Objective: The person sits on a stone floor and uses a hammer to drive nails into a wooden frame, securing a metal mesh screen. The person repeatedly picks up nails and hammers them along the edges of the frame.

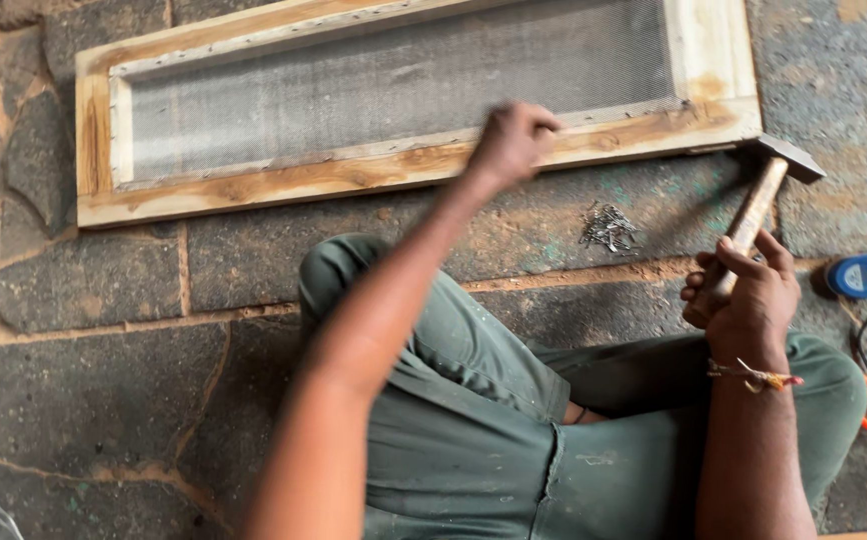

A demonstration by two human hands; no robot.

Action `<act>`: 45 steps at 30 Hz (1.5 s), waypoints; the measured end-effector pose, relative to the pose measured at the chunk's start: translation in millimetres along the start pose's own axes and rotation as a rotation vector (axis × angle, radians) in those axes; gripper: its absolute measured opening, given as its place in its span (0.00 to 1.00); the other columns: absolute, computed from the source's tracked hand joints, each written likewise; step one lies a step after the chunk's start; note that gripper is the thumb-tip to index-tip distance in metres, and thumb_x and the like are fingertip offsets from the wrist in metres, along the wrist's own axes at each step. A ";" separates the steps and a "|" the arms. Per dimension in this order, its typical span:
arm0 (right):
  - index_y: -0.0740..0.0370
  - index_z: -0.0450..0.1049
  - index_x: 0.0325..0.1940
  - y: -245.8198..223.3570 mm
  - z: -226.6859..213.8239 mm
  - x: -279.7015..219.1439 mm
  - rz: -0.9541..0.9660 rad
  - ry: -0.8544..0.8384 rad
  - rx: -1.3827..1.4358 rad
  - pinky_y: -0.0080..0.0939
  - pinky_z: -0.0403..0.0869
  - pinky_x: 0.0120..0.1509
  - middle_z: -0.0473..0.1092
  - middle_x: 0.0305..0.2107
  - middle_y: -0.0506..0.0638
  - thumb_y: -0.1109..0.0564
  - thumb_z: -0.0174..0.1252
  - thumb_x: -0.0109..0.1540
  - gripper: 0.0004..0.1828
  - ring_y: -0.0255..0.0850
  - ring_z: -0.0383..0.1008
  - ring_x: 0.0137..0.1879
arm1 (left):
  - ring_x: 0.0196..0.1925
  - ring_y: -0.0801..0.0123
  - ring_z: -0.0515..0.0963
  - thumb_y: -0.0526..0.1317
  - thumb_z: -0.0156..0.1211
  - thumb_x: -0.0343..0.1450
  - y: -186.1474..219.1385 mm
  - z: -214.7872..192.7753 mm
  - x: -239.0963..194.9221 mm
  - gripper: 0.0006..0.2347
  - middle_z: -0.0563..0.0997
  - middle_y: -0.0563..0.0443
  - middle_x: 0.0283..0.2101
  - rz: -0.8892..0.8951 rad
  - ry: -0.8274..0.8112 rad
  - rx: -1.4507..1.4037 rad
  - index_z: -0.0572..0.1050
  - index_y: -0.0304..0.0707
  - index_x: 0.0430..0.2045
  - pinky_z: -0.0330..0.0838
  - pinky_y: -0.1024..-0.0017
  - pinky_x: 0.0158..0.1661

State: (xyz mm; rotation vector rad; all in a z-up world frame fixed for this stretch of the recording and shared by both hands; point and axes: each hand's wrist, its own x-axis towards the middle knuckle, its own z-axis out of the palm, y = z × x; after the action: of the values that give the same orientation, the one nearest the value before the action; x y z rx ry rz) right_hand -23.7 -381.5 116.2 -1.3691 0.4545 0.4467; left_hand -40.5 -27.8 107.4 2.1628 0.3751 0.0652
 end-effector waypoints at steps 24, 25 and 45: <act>0.55 0.62 0.78 -3.1 25.7 -24.4 -0.115 0.041 -0.127 0.44 0.72 0.30 0.72 0.34 0.55 0.62 0.59 0.73 0.29 0.42 0.73 0.31 | 0.30 0.76 0.85 0.44 0.68 0.70 -209.8 -175.4 -84.9 0.08 0.86 0.52 0.30 -0.279 0.289 0.064 0.83 0.38 0.31 0.80 0.73 0.32; 0.56 0.60 0.78 -2.0 29.4 -30.2 -0.187 0.020 -0.125 0.43 0.72 0.29 0.72 0.33 0.55 0.64 0.58 0.73 0.29 0.42 0.73 0.31 | 0.30 0.76 0.84 0.43 0.69 0.70 -211.2 -174.7 -84.5 0.08 0.86 0.52 0.31 -0.244 0.300 0.075 0.84 0.38 0.30 0.79 0.73 0.33; 0.46 0.70 0.69 -21.5 292.9 -101.7 -0.359 -0.746 -1.129 0.33 0.69 0.20 0.76 0.25 0.52 0.54 0.62 0.64 0.27 0.30 0.68 0.20 | 0.24 0.80 0.83 0.37 0.69 0.65 -207.8 -167.3 -75.4 0.05 0.87 0.53 0.29 -0.316 0.364 0.094 0.82 0.40 0.18 0.79 0.72 0.31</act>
State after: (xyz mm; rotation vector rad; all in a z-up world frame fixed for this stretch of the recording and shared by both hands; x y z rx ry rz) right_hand -82.3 -99.1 231.9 -2.1305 -0.7815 0.9253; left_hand -193.6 194.6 44.4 2.1552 0.9401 0.2696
